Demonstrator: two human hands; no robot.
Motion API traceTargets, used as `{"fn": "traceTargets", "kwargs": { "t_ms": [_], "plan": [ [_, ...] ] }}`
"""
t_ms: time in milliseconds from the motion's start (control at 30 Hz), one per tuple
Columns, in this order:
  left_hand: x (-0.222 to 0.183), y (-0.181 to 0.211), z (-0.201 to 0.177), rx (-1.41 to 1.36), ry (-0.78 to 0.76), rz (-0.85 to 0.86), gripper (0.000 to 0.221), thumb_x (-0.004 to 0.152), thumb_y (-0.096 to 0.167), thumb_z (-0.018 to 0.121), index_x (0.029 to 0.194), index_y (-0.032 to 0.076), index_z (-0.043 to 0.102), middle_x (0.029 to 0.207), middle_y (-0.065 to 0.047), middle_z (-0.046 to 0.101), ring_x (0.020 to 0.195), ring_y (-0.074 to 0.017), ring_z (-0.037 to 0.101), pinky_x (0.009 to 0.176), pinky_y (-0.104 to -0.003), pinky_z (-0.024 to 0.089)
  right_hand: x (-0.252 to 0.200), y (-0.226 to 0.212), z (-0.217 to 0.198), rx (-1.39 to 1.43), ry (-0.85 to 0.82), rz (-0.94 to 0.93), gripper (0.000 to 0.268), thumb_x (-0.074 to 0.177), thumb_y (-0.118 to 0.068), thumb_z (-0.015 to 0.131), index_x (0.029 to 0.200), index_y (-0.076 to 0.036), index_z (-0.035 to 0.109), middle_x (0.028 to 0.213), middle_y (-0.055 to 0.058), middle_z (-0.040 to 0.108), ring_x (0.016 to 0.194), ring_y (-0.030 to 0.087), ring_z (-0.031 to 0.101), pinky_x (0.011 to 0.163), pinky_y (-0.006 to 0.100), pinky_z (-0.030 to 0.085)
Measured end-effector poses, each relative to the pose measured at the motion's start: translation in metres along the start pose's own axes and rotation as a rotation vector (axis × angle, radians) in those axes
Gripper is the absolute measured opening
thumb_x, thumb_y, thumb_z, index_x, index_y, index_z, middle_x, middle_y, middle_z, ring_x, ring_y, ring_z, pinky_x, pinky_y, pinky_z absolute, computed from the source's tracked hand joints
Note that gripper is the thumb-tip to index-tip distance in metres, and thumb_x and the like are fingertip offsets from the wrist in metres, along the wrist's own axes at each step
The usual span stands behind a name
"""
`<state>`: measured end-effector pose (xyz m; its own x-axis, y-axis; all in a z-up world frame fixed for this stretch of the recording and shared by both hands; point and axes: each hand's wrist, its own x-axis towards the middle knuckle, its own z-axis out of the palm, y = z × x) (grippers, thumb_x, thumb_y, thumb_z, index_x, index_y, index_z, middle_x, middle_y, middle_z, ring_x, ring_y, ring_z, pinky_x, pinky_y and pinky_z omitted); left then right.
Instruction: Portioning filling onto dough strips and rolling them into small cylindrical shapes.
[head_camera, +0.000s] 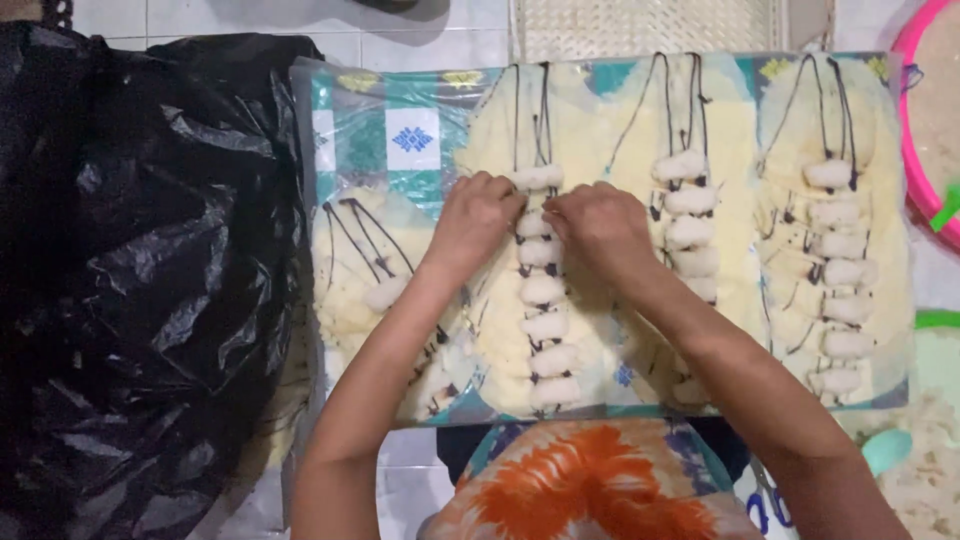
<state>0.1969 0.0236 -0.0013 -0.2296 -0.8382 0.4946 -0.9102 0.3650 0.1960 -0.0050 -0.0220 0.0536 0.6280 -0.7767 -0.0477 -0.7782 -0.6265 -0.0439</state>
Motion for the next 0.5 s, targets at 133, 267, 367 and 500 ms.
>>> {"fn": "traceTargets", "kwargs": {
  "t_ms": [133, 267, 367, 500],
  "plan": [
    [0.007, -0.01, 0.002, -0.001, 0.047, 0.071, 0.014, 0.085, 0.026, 0.075, 0.074, 0.019, 0.069, 0.077, 0.002, 0.058, 0.074, -0.0209, 0.056, 0.065, -0.036, 0.043, 0.023, -0.016, 0.017, -0.058, 0.067, -0.005, 0.021, 0.098, -0.041, 0.062, 0.093, -0.027, 0.076, 0.082, -0.008, 0.066, 0.084, 0.017, 0.064, 0.071, 0.031, 0.05],
    [0.006, -0.018, 0.004, -0.111, -0.048, 0.055, 0.015, 0.085, 0.025, 0.075, 0.075, 0.015, 0.069, 0.08, 0.0, 0.06, 0.078, -0.0223, 0.057, 0.067, -0.036, 0.044, 0.033, -0.011, 0.035, -0.129, 0.113, -0.072, 0.018, 0.084, -0.039, 0.071, 0.073, -0.028, 0.064, 0.074, -0.012, 0.051, 0.076, 0.015, 0.055, 0.061, 0.035, 0.041],
    [0.005, -0.018, 0.0, -0.202, -0.081, -0.008, 0.014, 0.088, 0.023, 0.075, 0.08, 0.013, 0.071, 0.084, -0.002, 0.062, 0.081, -0.0237, 0.059, 0.067, -0.037, 0.045, 0.036, -0.01, 0.037, -0.169, 0.189, -0.075, 0.022, 0.08, -0.029, 0.074, 0.066, -0.027, 0.058, 0.071, -0.012, 0.049, 0.075, 0.013, 0.053, 0.06, 0.032, 0.036],
    [0.002, -0.018, 0.002, -0.198, -0.074, -0.03, 0.009, 0.087, 0.02, 0.076, 0.084, 0.011, 0.075, 0.086, -0.004, 0.065, 0.081, -0.0259, 0.062, 0.067, -0.038, 0.048, 0.033, 0.003, 0.06, 0.971, 0.17, 0.028, 0.02, 0.086, 0.011, 0.065, 0.08, -0.004, 0.052, 0.076, 0.006, 0.058, 0.066, 0.015, 0.056, 0.063, 0.027, 0.052]
  ]
}}
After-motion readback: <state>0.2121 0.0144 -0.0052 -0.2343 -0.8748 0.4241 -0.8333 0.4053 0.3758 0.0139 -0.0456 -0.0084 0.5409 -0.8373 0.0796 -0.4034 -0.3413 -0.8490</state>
